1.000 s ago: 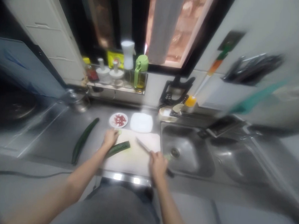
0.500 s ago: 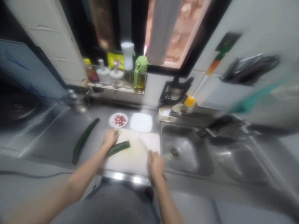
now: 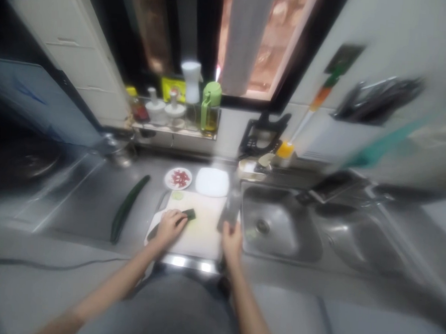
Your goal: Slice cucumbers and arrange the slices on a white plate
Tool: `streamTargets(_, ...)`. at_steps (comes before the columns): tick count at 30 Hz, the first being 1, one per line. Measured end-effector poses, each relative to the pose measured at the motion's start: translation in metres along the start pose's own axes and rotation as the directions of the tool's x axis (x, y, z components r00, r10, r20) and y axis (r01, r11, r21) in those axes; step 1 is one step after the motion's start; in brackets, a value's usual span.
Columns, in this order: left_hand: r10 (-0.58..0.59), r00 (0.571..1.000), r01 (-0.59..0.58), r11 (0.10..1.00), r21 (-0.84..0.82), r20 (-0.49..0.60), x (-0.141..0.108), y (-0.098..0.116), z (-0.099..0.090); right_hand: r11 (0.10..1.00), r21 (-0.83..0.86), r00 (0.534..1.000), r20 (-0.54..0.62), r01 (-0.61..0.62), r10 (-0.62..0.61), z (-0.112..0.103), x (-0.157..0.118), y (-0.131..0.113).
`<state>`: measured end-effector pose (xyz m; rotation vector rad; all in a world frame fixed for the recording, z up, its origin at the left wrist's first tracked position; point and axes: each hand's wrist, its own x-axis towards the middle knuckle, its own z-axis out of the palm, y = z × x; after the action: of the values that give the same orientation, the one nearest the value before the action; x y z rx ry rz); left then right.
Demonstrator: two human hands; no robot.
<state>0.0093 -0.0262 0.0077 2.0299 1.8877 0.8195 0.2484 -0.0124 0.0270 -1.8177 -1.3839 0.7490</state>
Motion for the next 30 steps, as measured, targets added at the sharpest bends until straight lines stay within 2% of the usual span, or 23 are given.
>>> streamTargets(4, 0.035, 0.999, -0.035, 0.999, 0.004, 0.012, 0.006, -0.004, -0.002, 0.989, -0.117, 0.982, 0.18, 0.086, -0.064, 0.001, -0.001, -0.015)
streamTargets(7, 0.094, 0.995, -0.094, 0.996, 0.004, 0.02, 0.016, -0.01, 0.0, 0.948, -0.254, 0.926, 0.367, 0.19, -0.087, 0.006, -0.003, -0.028)
streamTargets(10, 0.166, 0.985, -0.166, 0.986, 0.003, 0.052, 0.024, -0.015, 0.006, 0.868, -0.412, 0.885, 0.461, 0.277, -0.063, 0.013, -0.006, -0.041)
streamTargets(14, 0.193, 0.976, -0.195, 0.981, 0.018, 0.105, 0.026, -0.02, 0.016, 0.796, -0.515, 0.851, 0.526, 0.318, 0.0, 0.021, -0.011, -0.057)
streamTargets(19, 0.18, 0.972, -0.183, 0.983, 0.011, 0.151, 0.026, -0.022, 0.018, 0.766, -0.542, 0.815, 0.578, 0.346, 0.041, 0.027, -0.015, -0.067)
streamTargets(30, 0.179, 0.969, -0.187, 0.982, 0.034, 0.171, 0.026, -0.021, 0.018, 0.752, -0.541, 0.799, 0.601, 0.376, 0.033, 0.032, -0.017, -0.071)
